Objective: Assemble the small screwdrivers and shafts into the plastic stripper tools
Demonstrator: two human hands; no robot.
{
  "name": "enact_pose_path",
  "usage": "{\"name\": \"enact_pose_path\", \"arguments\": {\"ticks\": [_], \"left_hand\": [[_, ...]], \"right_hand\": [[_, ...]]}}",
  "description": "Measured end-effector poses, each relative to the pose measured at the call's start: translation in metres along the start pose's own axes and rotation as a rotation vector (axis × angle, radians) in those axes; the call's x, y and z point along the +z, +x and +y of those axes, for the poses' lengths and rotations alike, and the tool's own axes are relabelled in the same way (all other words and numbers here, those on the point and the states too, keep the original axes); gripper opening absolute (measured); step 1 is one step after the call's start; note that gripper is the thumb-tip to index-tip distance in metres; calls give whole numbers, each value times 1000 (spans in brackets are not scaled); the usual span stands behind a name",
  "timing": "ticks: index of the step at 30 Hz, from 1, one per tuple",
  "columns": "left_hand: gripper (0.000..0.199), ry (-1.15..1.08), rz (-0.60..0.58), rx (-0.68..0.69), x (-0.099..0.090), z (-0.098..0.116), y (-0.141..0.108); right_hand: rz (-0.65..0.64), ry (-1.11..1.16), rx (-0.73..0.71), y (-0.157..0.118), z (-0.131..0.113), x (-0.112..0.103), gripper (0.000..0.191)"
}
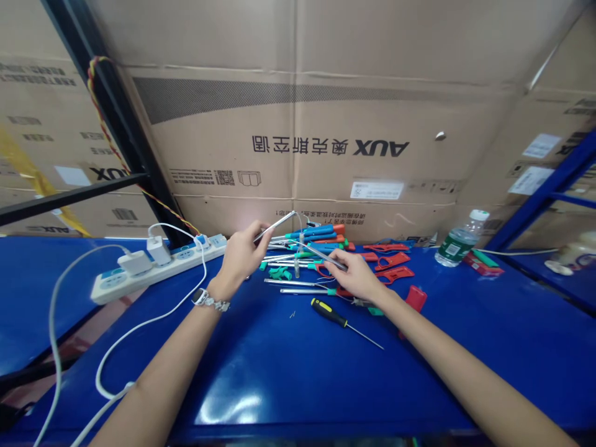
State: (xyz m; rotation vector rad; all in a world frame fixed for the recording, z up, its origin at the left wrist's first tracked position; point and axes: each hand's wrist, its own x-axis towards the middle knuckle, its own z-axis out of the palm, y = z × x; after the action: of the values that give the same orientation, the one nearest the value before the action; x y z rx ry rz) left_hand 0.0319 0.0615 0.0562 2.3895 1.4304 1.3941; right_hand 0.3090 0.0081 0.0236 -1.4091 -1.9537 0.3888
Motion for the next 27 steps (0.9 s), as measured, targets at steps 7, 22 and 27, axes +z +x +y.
{"name": "enact_pose_path", "arguments": {"ticks": [7,22,27], "left_hand": [[34,-113,-18,15,-2,8,4],[33,-146,-84,162,-21,55,-7],[33,-50,-314,170,-28,26,-35]], "right_hand": [[-120,-326,-57,-9,32,-27,12],[-84,484,10,9,-8,-5,26],[-25,191,-43,-28,8,-14,29]]}}
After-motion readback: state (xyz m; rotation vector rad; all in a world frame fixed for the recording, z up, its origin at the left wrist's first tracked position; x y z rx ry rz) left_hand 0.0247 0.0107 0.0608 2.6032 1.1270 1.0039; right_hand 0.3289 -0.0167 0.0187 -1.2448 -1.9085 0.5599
